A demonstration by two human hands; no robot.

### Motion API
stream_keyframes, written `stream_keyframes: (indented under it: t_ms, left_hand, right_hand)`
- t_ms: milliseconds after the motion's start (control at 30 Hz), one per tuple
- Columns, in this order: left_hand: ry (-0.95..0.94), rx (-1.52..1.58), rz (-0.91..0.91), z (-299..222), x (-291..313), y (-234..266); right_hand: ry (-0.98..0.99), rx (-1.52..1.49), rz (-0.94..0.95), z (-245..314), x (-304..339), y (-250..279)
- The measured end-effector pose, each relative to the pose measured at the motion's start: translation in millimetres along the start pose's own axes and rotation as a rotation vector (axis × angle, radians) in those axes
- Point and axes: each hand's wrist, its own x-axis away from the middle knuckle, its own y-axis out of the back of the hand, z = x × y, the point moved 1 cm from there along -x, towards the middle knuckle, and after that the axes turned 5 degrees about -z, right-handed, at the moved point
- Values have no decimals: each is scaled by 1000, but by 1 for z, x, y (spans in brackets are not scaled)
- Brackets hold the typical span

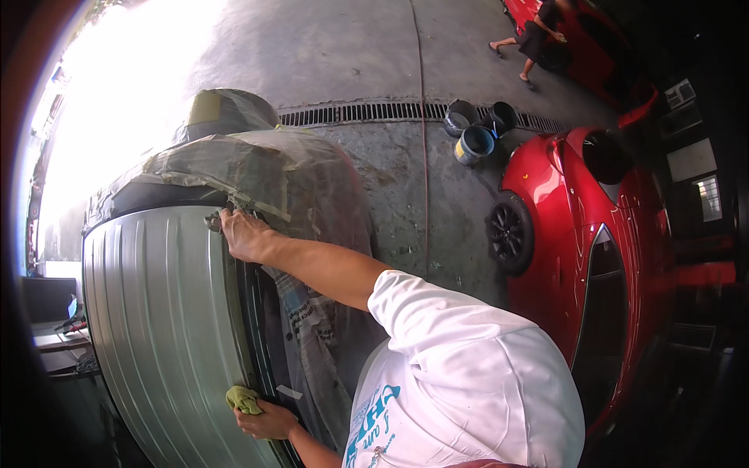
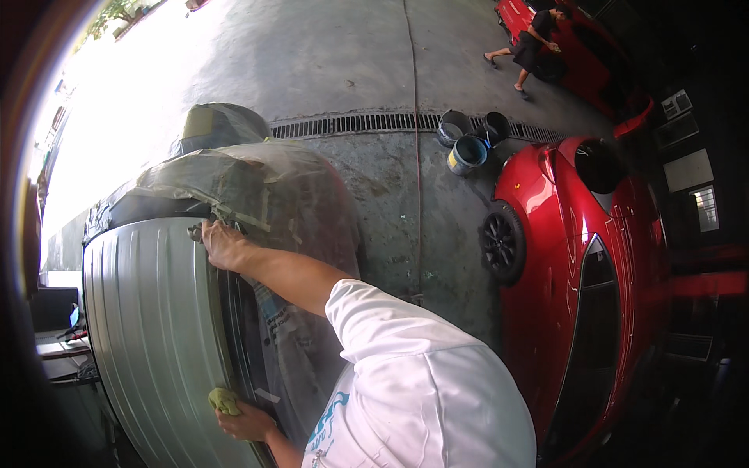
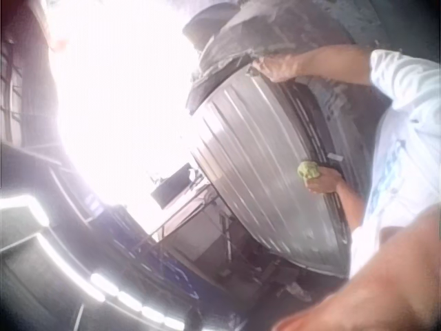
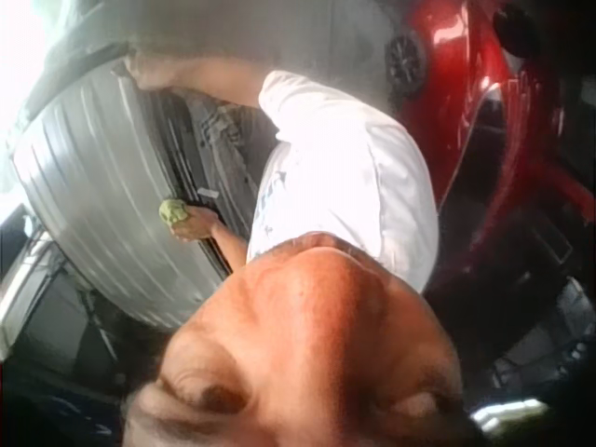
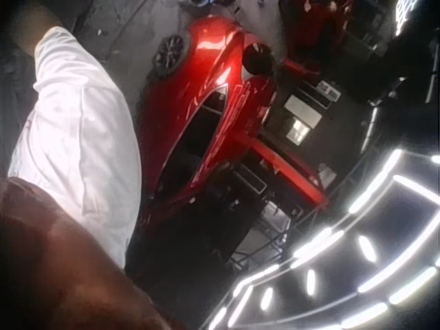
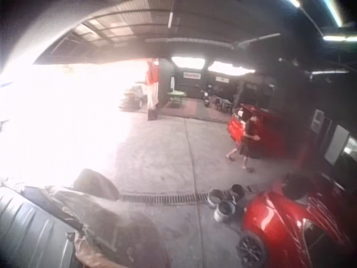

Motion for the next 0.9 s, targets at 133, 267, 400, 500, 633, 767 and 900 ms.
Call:
stream_keyframes:
  t_ms: [133,267,400,500,633,767,900]
  left_hand:
    - [96,-10,26,14,8,4]
    - [46,73,0,2,1,1]
    - [22,121,-17,-4,0,11]
    - [40,150,-11,-12,-4,20]
    - [27,150,-11,-11,-2,20]
    - [34,156,-12,-10,0,18]
    - [28,165,-4,-11,-3,17]
  right_hand:
    - [132,127,-46,6,4,-31]
    - [71,195,55,-9,27,-12]
    - [56,142,87,-20,16,-10]
    - [95,-48,-66,-47,-26,-10]
    - [-234,-459,294,-42,-70,21]
    - [-213,-464,300,-18,-94,11]
    - [-193,-377,333,-1,-131,-6]
